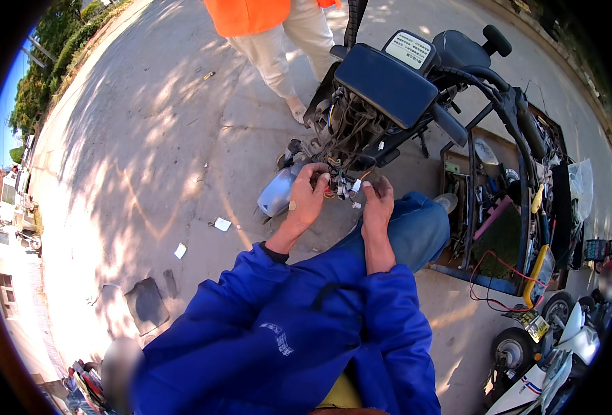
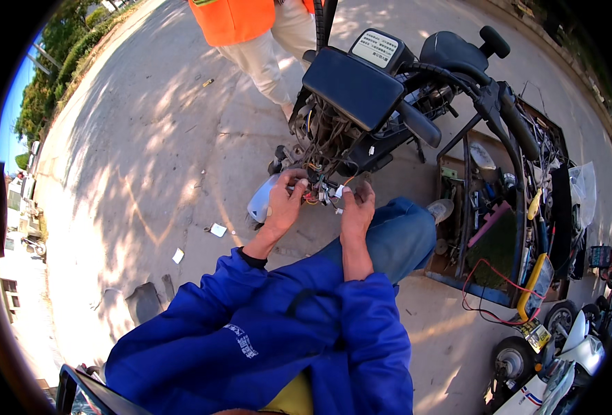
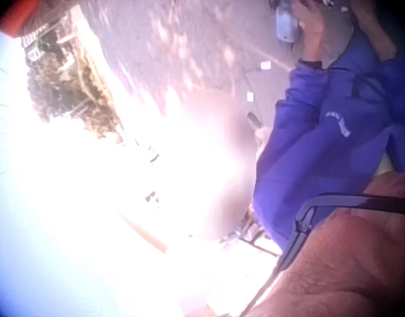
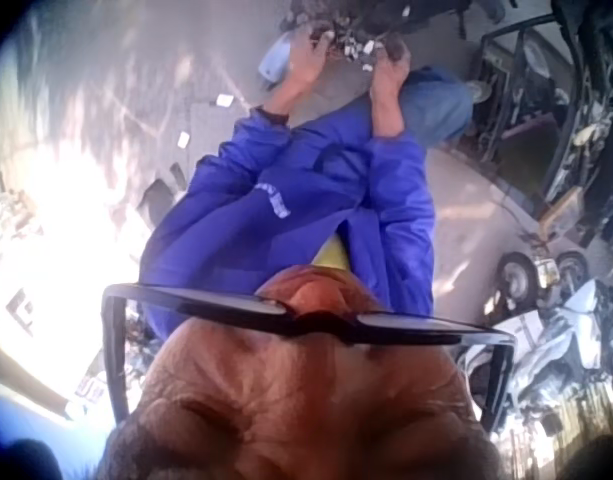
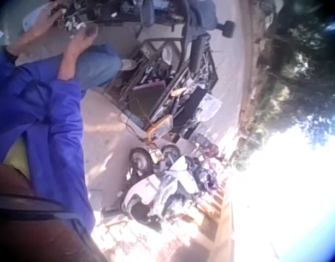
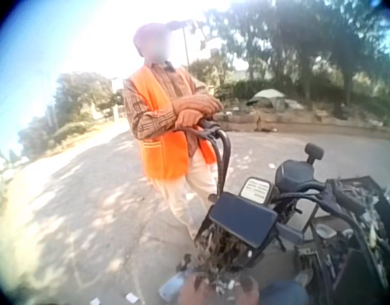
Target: The person sits on the ground and repairs the wiring of a scooter. They handle a bundle of wires, disconnecting and reconnecting white plastic connectors, and manipulating the wire harness near the scooter's seat and handlebars.
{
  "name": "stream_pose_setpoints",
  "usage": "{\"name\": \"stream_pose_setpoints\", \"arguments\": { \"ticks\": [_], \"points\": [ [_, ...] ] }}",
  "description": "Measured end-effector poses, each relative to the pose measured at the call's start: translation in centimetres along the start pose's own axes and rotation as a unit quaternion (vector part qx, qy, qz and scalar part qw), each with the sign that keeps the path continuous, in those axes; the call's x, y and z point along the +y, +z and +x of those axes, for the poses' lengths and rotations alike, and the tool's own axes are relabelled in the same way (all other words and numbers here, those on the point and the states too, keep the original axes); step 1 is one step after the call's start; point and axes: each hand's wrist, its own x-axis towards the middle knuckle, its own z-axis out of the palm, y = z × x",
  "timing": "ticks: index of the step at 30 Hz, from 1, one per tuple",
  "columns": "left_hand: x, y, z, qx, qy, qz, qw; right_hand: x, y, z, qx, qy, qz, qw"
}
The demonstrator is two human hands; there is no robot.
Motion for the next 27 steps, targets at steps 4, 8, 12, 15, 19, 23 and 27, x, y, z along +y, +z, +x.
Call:
{"name": "stream_pose_setpoints", "arguments": {
  "ticks": [4, 8, 12, 15, 19, 23, 27],
  "points": [
    [1.3, -0.4, 5.2, 0.014, 0.036, 0.016, 0.999, 0.4, 0.0, 0.6, -0.005, 0.01, 0.022, 1.0],
    [2.0, -0.3, 9.0, 0.017, 0.029, 0.035, 0.999, -0.5, 0.4, 0.6, -0.011, 0.034, 0.038, 0.999],
    [2.2, 0.3, 10.8, -0.01, -0.034, 0.054, 0.998, 0.8, 0.8, 1.7, -0.009, 0.036, 0.044, 0.998],
    [1.0, 0.6, 11.7, -0.011, -0.034, 0.056, 0.998, 0.7, 1.4, 2.0, -0.005, 0.051, 0.056, 0.997],
    [0.5, 1.1, 12.2, -0.01, -0.025, 0.09, 0.996, 1.5, 2.0, 2.9, 0.003, 0.066, 0.073, 0.995],
    [0.2, 0.5, 12.5, -0.005, 0.016, 0.125, 0.992, 0.8, 3.2, 2.4, 0.002, 0.076, 0.103, 0.992],
    [1.5, -0.1, 12.5, -0.011, 0.062, 0.21, 0.976, 2.0, 3.6, 2.6, -0.038, 0.078, 0.152, 0.985]
  ]
}}
